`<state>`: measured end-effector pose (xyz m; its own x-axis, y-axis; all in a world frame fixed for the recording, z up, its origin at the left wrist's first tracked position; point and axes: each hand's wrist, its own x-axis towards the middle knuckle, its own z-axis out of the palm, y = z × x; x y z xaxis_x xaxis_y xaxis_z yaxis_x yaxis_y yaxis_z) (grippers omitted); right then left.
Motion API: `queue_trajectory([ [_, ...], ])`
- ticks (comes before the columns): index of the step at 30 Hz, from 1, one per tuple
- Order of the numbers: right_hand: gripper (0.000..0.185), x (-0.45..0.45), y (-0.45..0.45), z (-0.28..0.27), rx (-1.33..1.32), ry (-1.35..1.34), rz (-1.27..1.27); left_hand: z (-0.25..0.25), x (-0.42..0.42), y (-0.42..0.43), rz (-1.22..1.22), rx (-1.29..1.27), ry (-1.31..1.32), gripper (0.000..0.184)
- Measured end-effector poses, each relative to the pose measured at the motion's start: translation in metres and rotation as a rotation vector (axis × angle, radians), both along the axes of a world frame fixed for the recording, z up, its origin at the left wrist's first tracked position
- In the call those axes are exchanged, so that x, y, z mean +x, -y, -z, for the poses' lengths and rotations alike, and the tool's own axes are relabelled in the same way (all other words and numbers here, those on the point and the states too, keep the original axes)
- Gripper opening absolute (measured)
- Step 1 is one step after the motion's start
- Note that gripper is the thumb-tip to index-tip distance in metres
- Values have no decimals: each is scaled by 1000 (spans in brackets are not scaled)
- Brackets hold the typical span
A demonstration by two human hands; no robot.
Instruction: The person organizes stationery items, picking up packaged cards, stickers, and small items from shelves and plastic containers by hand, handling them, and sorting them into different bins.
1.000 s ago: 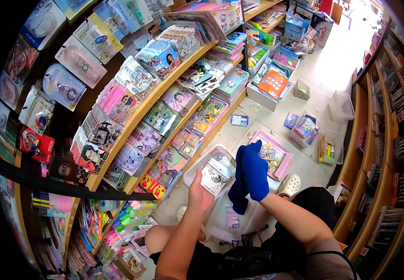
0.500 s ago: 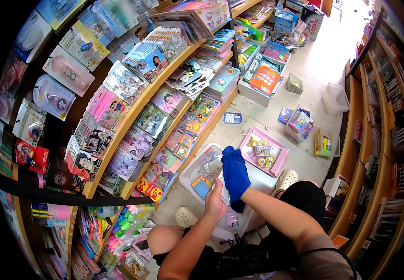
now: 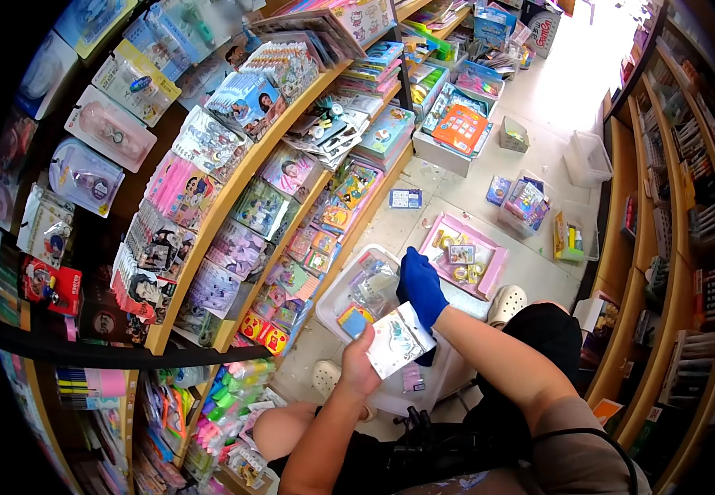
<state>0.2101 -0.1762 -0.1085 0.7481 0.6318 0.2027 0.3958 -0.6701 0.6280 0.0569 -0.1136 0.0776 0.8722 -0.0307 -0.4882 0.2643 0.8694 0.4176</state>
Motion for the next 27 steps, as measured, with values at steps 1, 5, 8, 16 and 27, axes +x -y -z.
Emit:
queue_trajectory([
  [1,26,7,-6,30,-161,-18,-68,-8,1,-3,4,-27,79,54],
  [5,28,12,17,-83,-214,-146,-421,-11,0,-23,-47,-38,166,59],
  [8,37,11,30,-166,-80,-175,-518,-6,-6,-40,-144,44,70,54],
  [16,43,-46,41,-172,1027,-1122,-442,25,-6,-42,-415,321,-62,44],
  [27,28,-35,5,-178,1608,-1499,214,19,9,17,-157,198,44,49],
])
